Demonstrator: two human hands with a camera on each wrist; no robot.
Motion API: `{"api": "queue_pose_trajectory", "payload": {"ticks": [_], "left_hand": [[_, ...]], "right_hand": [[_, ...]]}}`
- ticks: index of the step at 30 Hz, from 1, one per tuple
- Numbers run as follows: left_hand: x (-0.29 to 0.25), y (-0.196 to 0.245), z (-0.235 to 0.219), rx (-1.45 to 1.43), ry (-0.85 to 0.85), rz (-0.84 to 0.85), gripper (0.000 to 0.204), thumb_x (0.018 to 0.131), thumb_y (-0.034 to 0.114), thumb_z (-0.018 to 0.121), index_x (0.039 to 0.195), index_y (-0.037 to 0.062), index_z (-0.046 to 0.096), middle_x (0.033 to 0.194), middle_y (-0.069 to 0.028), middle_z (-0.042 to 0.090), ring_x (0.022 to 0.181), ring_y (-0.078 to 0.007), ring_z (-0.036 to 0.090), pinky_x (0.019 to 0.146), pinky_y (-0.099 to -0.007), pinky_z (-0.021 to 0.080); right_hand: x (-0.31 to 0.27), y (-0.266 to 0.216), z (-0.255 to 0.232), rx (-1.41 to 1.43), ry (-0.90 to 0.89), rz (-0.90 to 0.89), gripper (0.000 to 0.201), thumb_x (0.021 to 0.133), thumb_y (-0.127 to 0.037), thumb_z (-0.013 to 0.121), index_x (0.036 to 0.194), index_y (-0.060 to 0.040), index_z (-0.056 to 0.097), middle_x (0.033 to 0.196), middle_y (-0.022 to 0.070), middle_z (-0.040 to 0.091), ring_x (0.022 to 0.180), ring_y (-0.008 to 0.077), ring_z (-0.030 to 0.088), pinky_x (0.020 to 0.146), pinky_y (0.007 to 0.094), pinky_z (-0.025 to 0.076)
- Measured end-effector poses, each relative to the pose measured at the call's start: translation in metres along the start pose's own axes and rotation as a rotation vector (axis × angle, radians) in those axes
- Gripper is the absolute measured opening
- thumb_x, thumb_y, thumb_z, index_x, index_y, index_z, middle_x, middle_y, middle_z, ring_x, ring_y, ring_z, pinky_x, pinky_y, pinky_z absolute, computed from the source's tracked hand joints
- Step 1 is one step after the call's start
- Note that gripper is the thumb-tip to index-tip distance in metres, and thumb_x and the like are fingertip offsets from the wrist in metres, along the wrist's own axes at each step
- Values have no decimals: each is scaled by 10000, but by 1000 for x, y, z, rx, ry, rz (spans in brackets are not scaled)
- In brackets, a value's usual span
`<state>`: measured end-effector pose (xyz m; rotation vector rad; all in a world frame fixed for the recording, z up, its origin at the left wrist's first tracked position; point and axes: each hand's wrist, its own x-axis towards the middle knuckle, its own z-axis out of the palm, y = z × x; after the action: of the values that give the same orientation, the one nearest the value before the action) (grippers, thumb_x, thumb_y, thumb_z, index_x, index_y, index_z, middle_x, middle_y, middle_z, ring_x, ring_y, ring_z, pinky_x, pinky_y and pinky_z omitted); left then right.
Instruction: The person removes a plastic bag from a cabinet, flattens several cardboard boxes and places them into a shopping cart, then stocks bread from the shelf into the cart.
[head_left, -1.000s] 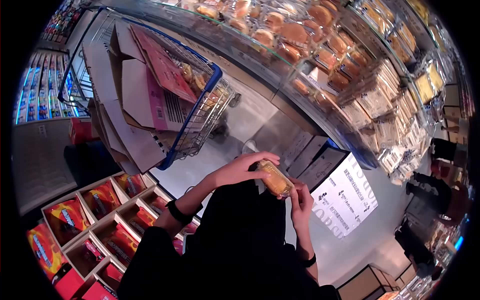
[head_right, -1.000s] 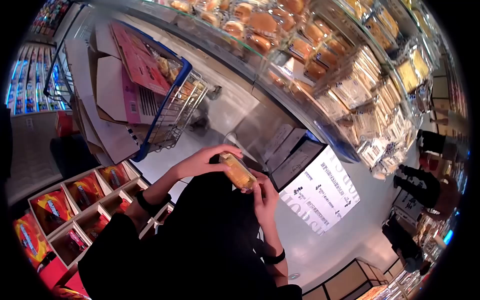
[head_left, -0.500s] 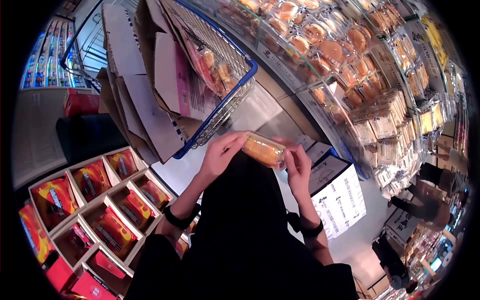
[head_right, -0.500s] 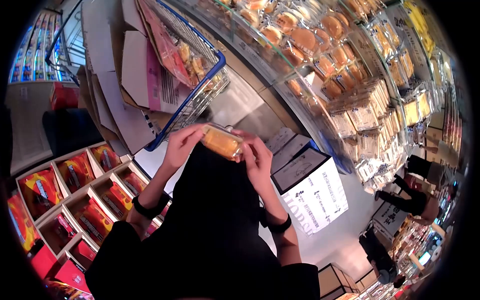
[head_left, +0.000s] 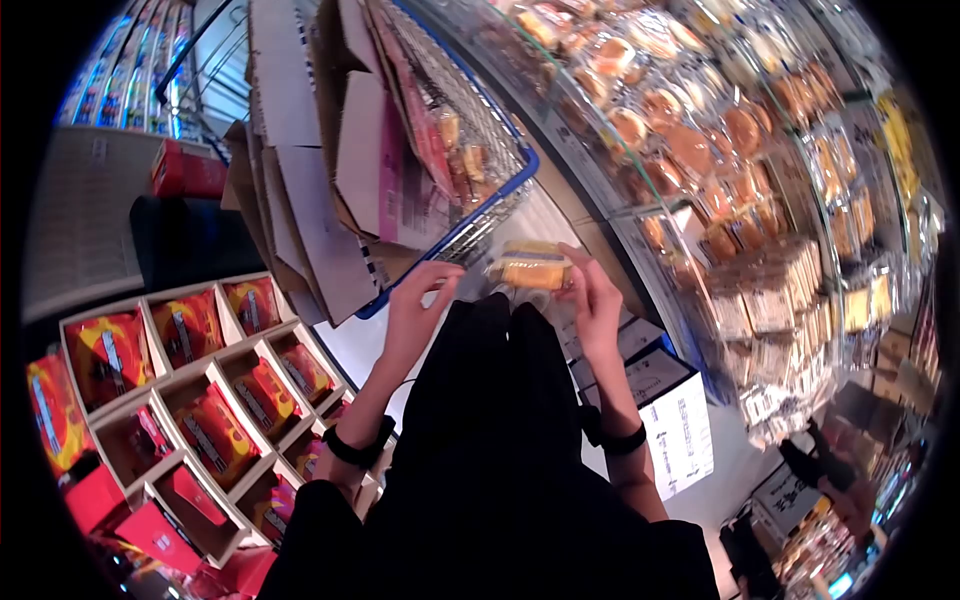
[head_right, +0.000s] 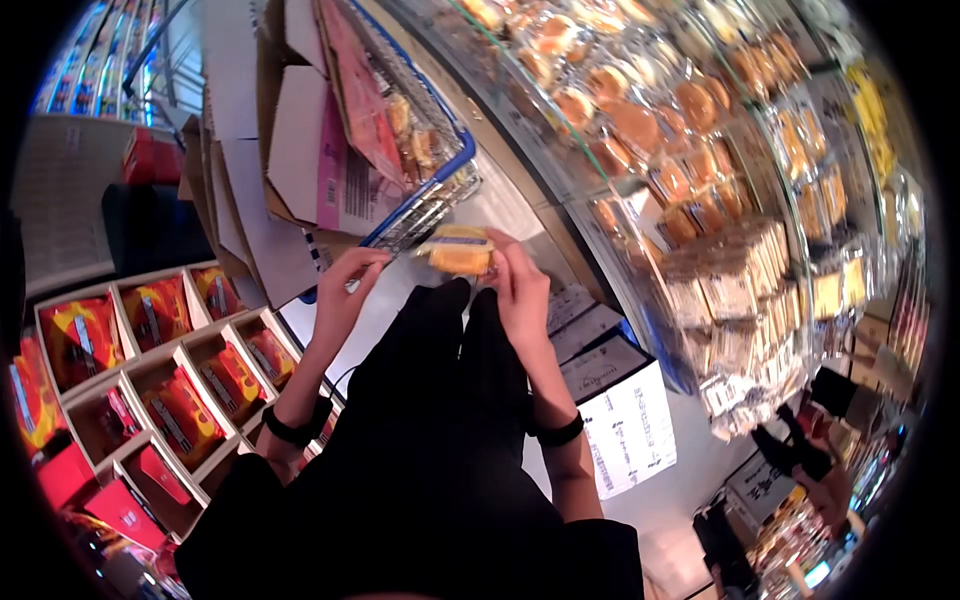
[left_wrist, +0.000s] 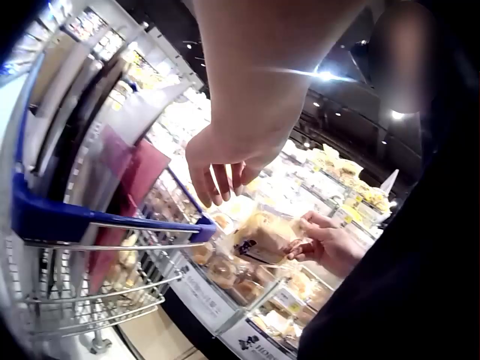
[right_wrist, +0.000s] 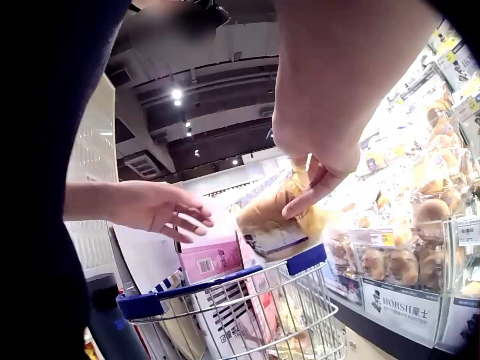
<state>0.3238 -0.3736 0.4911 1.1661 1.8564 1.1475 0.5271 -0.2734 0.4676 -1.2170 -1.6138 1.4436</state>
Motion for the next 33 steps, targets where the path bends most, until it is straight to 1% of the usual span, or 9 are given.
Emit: {"api": "queue_pose_trajectory", "payload": {"ticks": [5, 9, 12, 14, 19, 21, 24, 27, 33], "left_hand": [[-22, -32, -44, 114, 209, -176, 149, 855, 48, 544, 981, -8, 602, 918, -105, 607, 808, -192, 600, 730, -271, 475], [-22, -43, -55, 17, 132, -129, 144, 850, 41, 542, 968, -17, 600, 899, -117, 612, 815, -226, 612, 725, -298, 475], [-15, -8, -78, -11, 136, 38, 149, 815, 7, 558, 952, 6, 617, 902, -121, 614, 817, -250, 608, 726, -317, 481], [-15, 13, -104, 252, 466, 441, 178, 768, -12, 583, 934, 30, 631, 909, -114, 619, 864, -279, 595, 756, -328, 480], [-12, -5, -148, 371, 812, -134, 475, 761, 51, 629, 1198, 20, 446, 1297, -163, 328, 1195, -317, 369, 965, -384, 351], [-16, -23, -144, 312, 763, -214, 615, 780, 94, 643, 1298, 26, 320, 1355, -166, 244, 1235, -319, 310, 1005, -394, 300], [-23, -26, -137, -434, 610, -401, 828, 785, 134, 666, 1378, -15, 109, 1394, -182, 206, 1271, -299, 279, 1041, -396, 261], [-32, -24, -122, -198, 445, -267, 820, 788, 68, 635, 1403, 43, 93, 1410, -173, 179, 1304, -277, 254, 1022, -385, 309], [-12, -29, -105, 51, 619, -307, 660, 826, 42, 550, 1389, 50, 206, 1177, -213, 532, 1016, -340, 574, 820, -358, 476]], "right_hand": [[42, -16, 16, -128, -43, -190, 223, 933, -83, 434, 1095, 14, 555, 946, 124, 615, 692, 129, 621, 597, 240, 503], [70, -35, 35, 36, 9, -94, 167, 939, -99, 434, 983, 43, 509, 789, 107, 603, 576, 152, 620, 531, 228, 477], [87, -37, 40, 0, 47, -60, 147, 942, -120, 439, 945, 20, 484, 724, 78, 556, 558, 145, 609, 495, 217, 449], [96, -53, 50, 29, 68, -74, 139, 943, -134, 442, 930, 1, 471, 656, 58, 518, 528, 151, 593, 481, 220, 437], [128, -71, 66, -34, 61, -132, 142, 934, -156, 460, 927, -14, 468, 621, 58, 515, 503, 156, 569, 488, 239, 459], [138, -70, 73, 2, 2, -129, 143, 943, -137, 440, 912, 0, 469, 669, 68, 531, 528, 153, 591, 508, 230, 438], [142, -69, 79, -67, -104, -129, 151, 946, -139, 436, 904, 1, 474, 690, 70, 546, 545, 146, 593, 519, 225, 439], [138, -69, 80, -131, -203, -134, 166, 949, -145, 434, 909, 5, 492, 717, 71, 565, 563, 128, 590, 528, 219, 436], [132, -52, 62, -141, -233, -35, 175, 948, -142, 439, 921, 17, 507, 734, 68, 573, 570, 108, 576, 539, 217, 430]]}}
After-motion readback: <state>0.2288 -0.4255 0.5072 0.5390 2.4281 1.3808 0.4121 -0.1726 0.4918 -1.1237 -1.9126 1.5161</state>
